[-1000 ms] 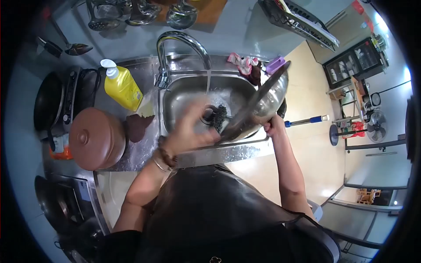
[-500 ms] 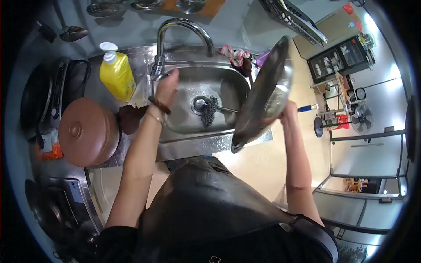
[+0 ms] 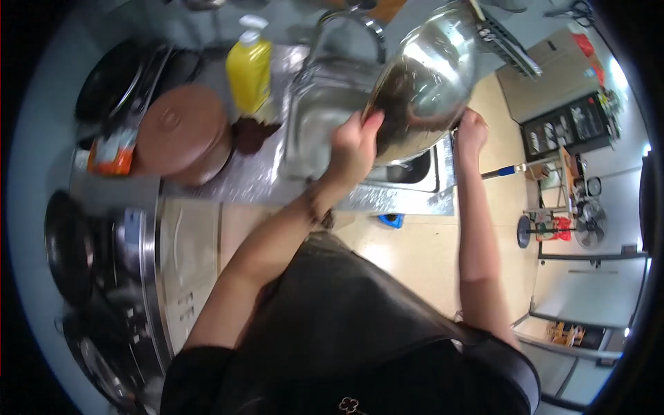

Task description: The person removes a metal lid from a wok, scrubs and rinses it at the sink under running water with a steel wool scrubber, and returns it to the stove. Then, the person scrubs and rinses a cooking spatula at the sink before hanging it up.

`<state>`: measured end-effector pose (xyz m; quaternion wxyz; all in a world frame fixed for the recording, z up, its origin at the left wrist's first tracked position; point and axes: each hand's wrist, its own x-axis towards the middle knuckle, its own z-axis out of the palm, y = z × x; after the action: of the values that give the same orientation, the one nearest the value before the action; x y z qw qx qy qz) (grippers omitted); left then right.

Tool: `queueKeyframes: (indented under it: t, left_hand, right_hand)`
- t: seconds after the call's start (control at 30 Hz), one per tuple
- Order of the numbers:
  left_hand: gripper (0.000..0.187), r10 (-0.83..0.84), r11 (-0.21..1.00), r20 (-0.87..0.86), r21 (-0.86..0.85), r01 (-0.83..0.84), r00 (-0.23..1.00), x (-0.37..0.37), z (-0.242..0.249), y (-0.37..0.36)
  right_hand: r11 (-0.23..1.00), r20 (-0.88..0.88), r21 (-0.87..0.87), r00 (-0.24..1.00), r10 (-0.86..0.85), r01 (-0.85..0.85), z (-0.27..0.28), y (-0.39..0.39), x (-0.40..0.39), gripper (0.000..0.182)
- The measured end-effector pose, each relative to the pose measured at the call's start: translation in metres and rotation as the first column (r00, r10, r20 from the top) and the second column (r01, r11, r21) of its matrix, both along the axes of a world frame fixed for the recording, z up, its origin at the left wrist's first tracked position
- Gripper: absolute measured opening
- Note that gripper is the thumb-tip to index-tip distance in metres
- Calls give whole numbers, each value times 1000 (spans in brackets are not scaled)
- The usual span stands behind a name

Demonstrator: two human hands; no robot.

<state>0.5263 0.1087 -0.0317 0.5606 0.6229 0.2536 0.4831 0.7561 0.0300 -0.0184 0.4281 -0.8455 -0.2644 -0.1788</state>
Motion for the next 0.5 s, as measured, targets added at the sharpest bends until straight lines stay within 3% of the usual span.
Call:
queueKeyframes:
  t: [0.03, 0.07, 0.1, 0.13, 0.17, 0.2, 0.23, 0.27, 0.3, 0.33, 0.37, 0.4, 0.43, 0.47, 0.5]
  left_hand:
    - [31, 83, 992, 44, 95, -87, 996, 3, -1, -11]
    - [29, 170, 985, -31, 47, -168, 985, 2, 2, -23]
    - [29, 220, 972, 31, 77, -221, 975, 4, -2, -25]
    - [29, 175, 967, 178, 151, -203, 968, 4, -7, -30]
    - [25, 215, 925, 255, 256, -281, 943, 12, -17, -37]
    - [23, 215, 956, 68, 189, -224, 974, 3, -8, -49]
    - [23, 169, 969, 168, 153, -196, 971, 10, -10, -62]
    - [26, 172, 970, 176, 144, -198, 969, 13, -11, -80]
    - [28, 194, 980, 191, 17, -200, 962, 4, 2, -95]
    - [29, 218, 974, 212, 18, -227, 952, -7, 6, -100]
    - [29, 213, 968, 177, 98, -232, 961, -17, -3, -98]
    - [28, 147, 974, 217, 139, -179, 965, -28, 0, -103]
    - [27, 91, 948, 238, 276, -157, 967, -37, 9, -103]
    - [26, 64, 929, 217, 344, -138, 974, -49, 25, -105]
    - [22, -7, 939, 202, 338, -62, 979, -68, 50, -106]
  right_hand:
    - [976, 42, -215, 999, -33, 42, -15, -12, -2, 26]
    - [915, 122, -397, 992, -28, 75, -17, -10, 1, 25]
    - [744, 604, -604, 774, 192, 286, -21, -19, 25, 23]
    - [970, 451, -100, 859, 243, -222, -70, -27, 118, 22]
    - [988, 441, -56, 884, 151, -141, -47, -32, 72, 25]
    - [999, 416, -18, 909, 36, -31, -12, -42, 27, 30]
    - [999, 101, -40, 995, 4, 0, -15, -43, 35, 35]
    - [988, -256, -103, 963, 87, -117, -18, -55, 36, 38]
    - [979, -27, -173, 995, 101, -104, -30, -69, 41, 37]
    - [993, -134, 22, 984, 114, -112, -23, -77, 13, 33]
    - [941, -292, 274, 915, 279, -199, -26, -84, 6, 31]
    - [908, -313, 371, 895, 319, -194, -25, -97, -6, 34]
    - [938, -286, 341, 944, 166, -61, 3, -104, -59, 36]
    - [809, -343, 575, 861, 375, -123, -7, -114, -45, 34]
    - [844, -422, 475, 777, 466, -248, 0, -128, -37, 38]
